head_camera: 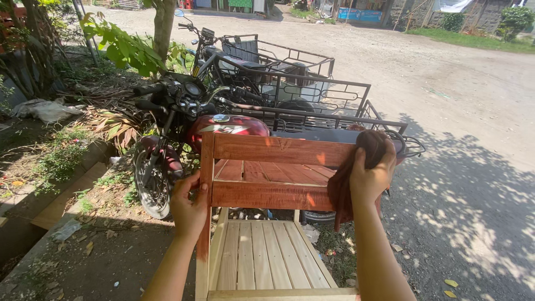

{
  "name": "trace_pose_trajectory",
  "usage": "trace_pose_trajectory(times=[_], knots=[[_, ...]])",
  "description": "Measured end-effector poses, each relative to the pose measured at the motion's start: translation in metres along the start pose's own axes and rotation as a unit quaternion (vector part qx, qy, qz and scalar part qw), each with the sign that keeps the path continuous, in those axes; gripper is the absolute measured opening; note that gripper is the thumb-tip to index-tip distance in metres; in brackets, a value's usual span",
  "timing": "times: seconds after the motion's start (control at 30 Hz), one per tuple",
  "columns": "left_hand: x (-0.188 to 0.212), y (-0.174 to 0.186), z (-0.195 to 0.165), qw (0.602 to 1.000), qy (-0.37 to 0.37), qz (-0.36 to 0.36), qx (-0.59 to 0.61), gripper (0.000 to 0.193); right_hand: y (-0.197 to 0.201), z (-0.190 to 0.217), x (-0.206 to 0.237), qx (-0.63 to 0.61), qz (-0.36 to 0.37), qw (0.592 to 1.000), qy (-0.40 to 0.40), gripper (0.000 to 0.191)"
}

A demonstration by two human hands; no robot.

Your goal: The person applies reddish-brown wood stain to an unfinished wooden shelf unit using a cloth. They dip the cloth into a bowl of stain, wipe the stained top surface and frame, then rotate the shelf to coat its edges, sides, and lower rails.

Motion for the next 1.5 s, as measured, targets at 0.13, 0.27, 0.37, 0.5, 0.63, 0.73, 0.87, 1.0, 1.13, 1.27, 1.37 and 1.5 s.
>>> trace_pose_trajectory(times=[0.13, 0.27, 0.37, 0.5, 0.63, 0.73, 0.87, 1.0, 1.13, 1.27, 1.37, 1.5], knots=[[0.001, -0.003, 0.006, 0.999, 0.037, 0.008, -0.023, 0.033, -0.028, 0.039, 0.027, -0.028, 0.022, 0.998, -0.047, 0.047], [0.003, -0.004, 0.007, 0.999, 0.043, 0.004, -0.004, 0.032, -0.075, 0.145, 0.077, -0.070, 0.039, 0.994, 0.071, 0.047], [0.004, -0.006, 0.014, 0.997, 0.071, 0.003, 0.020, 0.033, -0.115, 0.225, 0.112, -0.116, 0.105, 0.982, 0.107, 0.050], [0.011, -0.017, 0.041, 0.914, 0.269, 0.017, 0.304, 0.027, -0.137, 0.289, 0.138, -0.165, 0.187, 0.945, 0.212, 0.050], [0.004, -0.011, 0.024, 0.972, 0.178, 0.043, 0.147, 0.031, -0.130, 0.280, 0.134, -0.171, 0.225, 0.915, 0.288, 0.046], [0.003, -0.006, 0.008, 0.987, 0.137, 0.030, -0.082, 0.031, -0.119, 0.244, 0.118, -0.144, 0.210, 0.924, 0.287, 0.047], [0.004, 0.000, -0.016, 0.987, 0.063, -0.029, -0.142, 0.034, -0.089, 0.162, 0.081, -0.081, 0.184, 0.947, 0.251, 0.059], [0.014, -0.001, -0.018, 0.983, 0.064, -0.036, -0.168, 0.034, -0.031, 0.042, 0.026, -0.010, 0.154, 0.980, 0.123, 0.059], [0.021, -0.004, -0.017, 0.975, 0.058, -0.059, -0.207, 0.036, 0.018, -0.052, -0.023, 0.030, 0.095, 0.995, -0.030, 0.052], [0.023, -0.005, -0.016, 0.968, 0.064, -0.084, -0.228, 0.042, 0.042, -0.064, -0.036, 0.043, 0.064, 0.991, -0.111, 0.035], [0.021, -0.006, -0.023, 0.971, 0.032, -0.095, -0.215, 0.042, 0.041, -0.023, -0.023, -0.062, 0.047, 0.989, -0.127, 0.038], [0.018, -0.002, -0.031, 0.971, 0.020, -0.095, -0.216, 0.045, -0.018, 0.074, 0.022, -0.201, 0.164, 0.953, -0.154, 0.042]])
Point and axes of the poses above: each hand's wrist, its own x-axis away from the middle knuckle, its own y-axis out of the back of the hand, z = x × y, the point moved 7 cm from there along -x, towards the middle knuckle, and after that the axes turned 4 degrees about -z, right-handed, at the moved point
